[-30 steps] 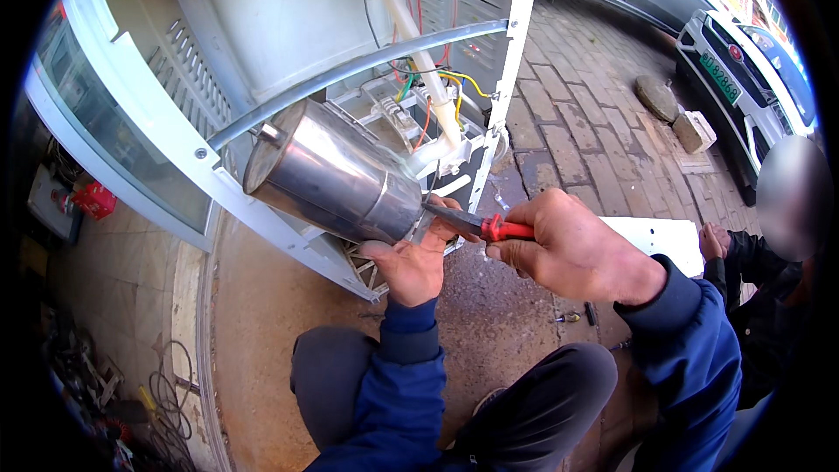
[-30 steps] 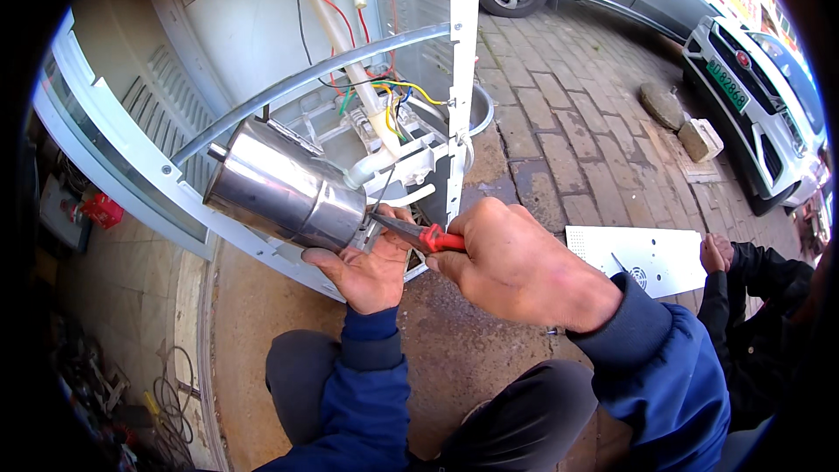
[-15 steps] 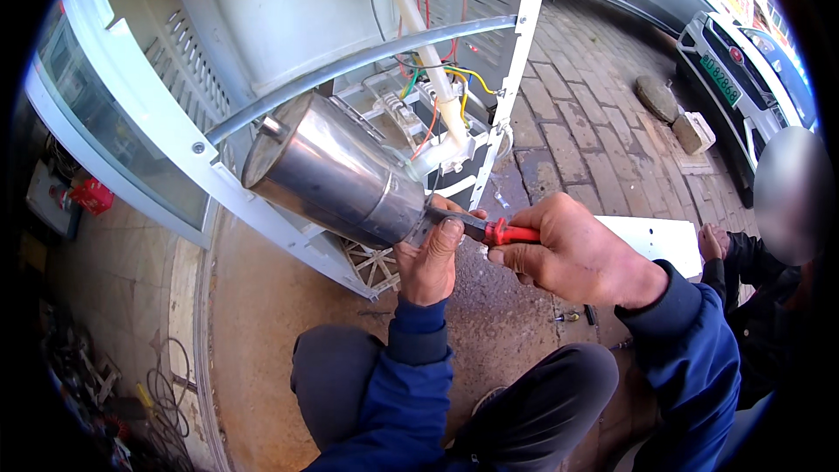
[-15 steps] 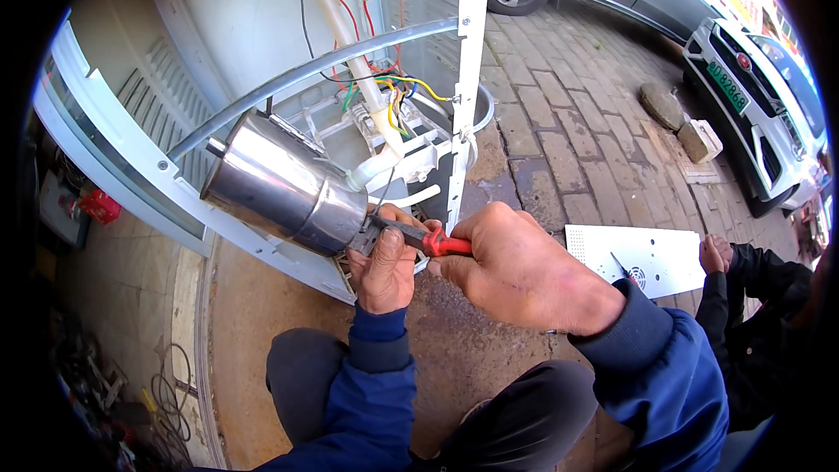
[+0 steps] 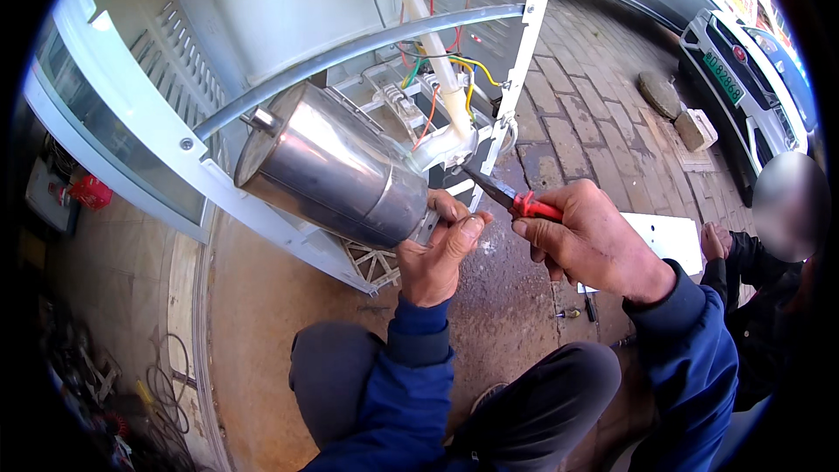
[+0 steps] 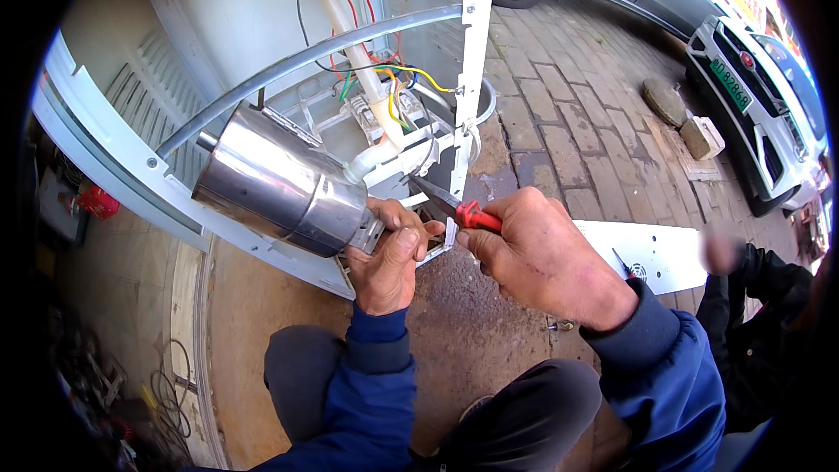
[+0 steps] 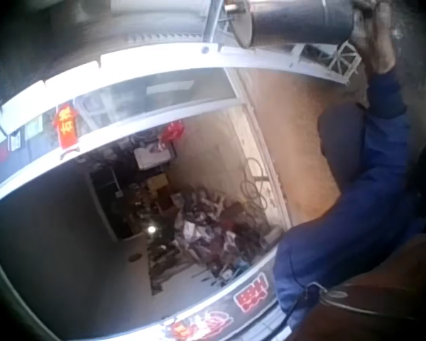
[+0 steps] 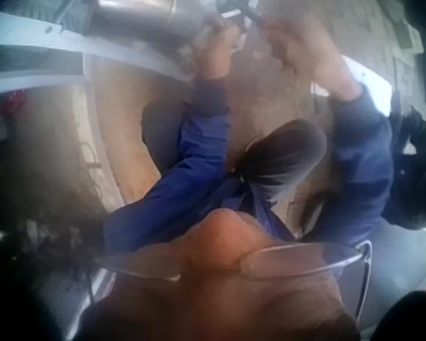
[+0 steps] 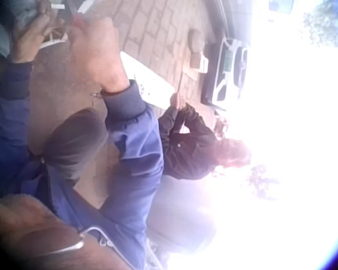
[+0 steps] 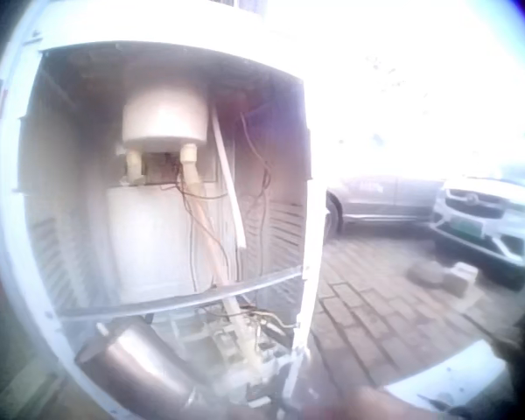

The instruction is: The person uses pliers to remove a cylindrical metal component from a white appliance frame. They then retrieve a replacement part from a cluttered indoor storage area and compare the two components side-by-side.

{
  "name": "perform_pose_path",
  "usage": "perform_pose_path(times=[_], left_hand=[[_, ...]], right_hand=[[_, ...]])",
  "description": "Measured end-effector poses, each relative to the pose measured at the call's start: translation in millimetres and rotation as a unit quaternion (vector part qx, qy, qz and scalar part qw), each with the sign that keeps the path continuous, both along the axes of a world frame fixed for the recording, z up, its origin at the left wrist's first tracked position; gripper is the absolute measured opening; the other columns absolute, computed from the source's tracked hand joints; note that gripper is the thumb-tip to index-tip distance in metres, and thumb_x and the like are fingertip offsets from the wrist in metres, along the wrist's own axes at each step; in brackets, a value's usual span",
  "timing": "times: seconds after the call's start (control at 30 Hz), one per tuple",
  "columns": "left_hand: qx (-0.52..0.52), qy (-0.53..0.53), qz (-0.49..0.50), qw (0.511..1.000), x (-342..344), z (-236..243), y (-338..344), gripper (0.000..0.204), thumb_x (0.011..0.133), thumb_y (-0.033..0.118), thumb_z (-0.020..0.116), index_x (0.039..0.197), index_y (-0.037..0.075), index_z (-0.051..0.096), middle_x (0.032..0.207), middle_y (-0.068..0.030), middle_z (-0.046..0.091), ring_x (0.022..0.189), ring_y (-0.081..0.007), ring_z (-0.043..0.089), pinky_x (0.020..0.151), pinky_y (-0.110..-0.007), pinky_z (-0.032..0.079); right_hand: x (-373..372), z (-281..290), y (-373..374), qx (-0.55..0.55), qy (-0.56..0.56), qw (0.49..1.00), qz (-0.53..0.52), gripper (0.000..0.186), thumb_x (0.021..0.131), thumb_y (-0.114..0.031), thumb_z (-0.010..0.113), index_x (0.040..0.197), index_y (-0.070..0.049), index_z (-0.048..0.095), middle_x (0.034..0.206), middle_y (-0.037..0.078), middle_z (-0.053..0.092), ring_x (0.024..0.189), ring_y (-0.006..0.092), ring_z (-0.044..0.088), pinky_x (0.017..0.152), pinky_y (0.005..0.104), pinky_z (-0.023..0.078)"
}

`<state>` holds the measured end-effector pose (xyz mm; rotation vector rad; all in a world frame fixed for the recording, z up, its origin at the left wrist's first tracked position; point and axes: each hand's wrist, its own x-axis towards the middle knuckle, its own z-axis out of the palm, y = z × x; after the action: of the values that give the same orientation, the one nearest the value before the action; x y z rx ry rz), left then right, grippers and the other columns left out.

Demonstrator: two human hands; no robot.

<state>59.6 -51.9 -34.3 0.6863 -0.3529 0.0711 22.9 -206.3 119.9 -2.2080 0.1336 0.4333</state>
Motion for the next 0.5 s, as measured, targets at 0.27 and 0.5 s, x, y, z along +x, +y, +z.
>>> perform_pose_path(times=[0.27,0.5], left_hand=[[0.063,0.055,-0.045,0.995,-7,7,42,0.058,0.1,0.037,0.072,0.136,-0.005,0.057,0.099,-0.0136,0.069,0.08,-0.0173,0.067,0.062,-0.032,0.056],[0.266,0.087,0.214,0.936,-38,38,35,0.028,0.107,0.022,0.062,0.114,-0.005,0.063,0.083,-0.0082,0.067,0.071,-0.0143,0.064,0.06,-0.029,0.054]], right_hand=[[-22,-19,-30,-0.094,-0.072,0.991,0.069,0.022,0.096,-0.011,0.067,0.089,0.01,0.069,0.064,0.025,0.058,0.059,0.039,0.063,0.061,0.0465,0.048],[-26,-23,-39,-0.066,-0.086,0.989,0.103,0.02,0.099,-0.011,0.07,0.093,0.007,0.072,0.065,0.015,0.062,0.056,0.0232,0.059,0.058,0.0395,0.048]])
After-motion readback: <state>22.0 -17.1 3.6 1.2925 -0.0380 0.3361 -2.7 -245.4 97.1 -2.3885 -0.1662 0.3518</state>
